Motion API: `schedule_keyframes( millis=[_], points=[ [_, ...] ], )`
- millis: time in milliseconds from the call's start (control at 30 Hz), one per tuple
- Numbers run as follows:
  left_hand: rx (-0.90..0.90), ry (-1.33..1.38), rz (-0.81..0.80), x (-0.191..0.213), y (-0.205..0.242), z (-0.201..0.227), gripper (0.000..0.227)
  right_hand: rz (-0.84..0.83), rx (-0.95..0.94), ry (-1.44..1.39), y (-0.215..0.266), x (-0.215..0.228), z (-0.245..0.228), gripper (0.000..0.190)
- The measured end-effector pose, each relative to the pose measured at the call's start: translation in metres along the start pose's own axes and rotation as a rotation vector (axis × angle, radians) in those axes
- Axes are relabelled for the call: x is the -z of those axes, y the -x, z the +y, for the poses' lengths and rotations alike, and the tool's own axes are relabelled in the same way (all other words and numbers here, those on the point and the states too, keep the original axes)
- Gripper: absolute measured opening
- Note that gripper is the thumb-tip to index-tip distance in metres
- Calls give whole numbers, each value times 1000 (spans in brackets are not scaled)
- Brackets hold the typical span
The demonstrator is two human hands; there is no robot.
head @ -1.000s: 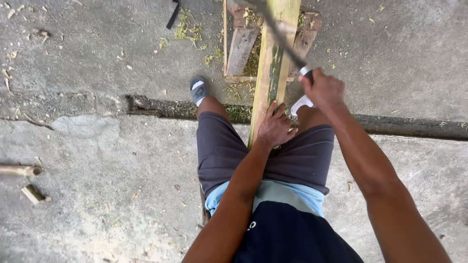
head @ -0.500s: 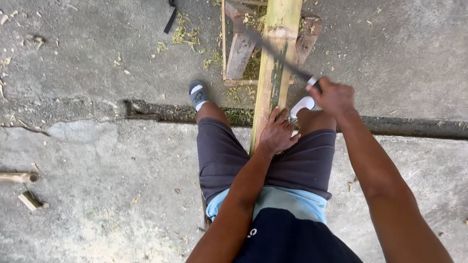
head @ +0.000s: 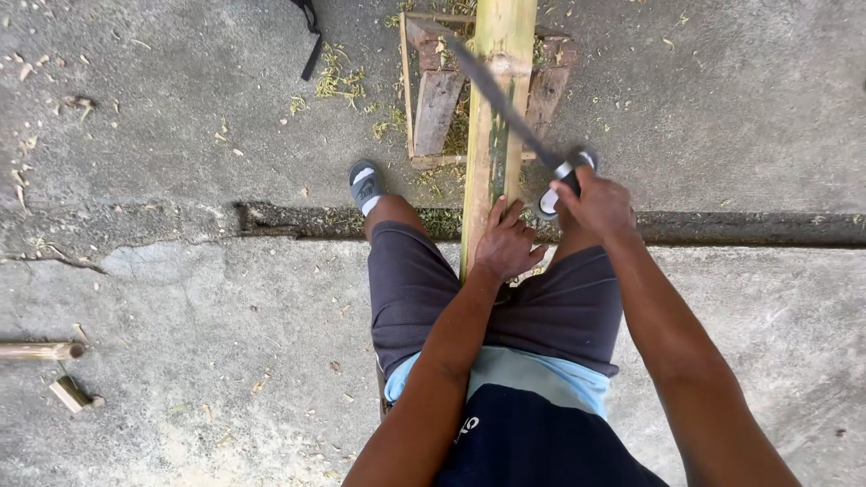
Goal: Using a large knife or drawknife-like tool to shave and smooth the surface of a bamboo stalk.
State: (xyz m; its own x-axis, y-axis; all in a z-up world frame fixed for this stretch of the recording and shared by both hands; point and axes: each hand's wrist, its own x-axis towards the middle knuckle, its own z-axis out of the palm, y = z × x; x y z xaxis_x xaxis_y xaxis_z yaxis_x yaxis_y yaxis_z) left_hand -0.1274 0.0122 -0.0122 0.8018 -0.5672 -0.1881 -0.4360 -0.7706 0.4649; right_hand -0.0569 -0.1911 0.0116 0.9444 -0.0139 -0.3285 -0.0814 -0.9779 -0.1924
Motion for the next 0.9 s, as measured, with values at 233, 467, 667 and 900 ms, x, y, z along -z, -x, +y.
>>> schedule_keyframes(
  millis=[233, 467, 667, 900],
  points=[
    [-4, -10, 119, -7, -2, 1, 48, 35, 123, -58, 18, -4, 4, 52],
    [-41, 188, 291, 1, 3, 3, 29, 123, 212, 53, -11, -45, 14, 57],
    [-155, 200, 398, 43, -27, -62, 19, -53, 215, -49, -33, -5, -32, 53],
    [-188, -285, 298, 150, -105, -171, 53, 222, 427, 67, -96, -23, -13, 21]
  ],
)
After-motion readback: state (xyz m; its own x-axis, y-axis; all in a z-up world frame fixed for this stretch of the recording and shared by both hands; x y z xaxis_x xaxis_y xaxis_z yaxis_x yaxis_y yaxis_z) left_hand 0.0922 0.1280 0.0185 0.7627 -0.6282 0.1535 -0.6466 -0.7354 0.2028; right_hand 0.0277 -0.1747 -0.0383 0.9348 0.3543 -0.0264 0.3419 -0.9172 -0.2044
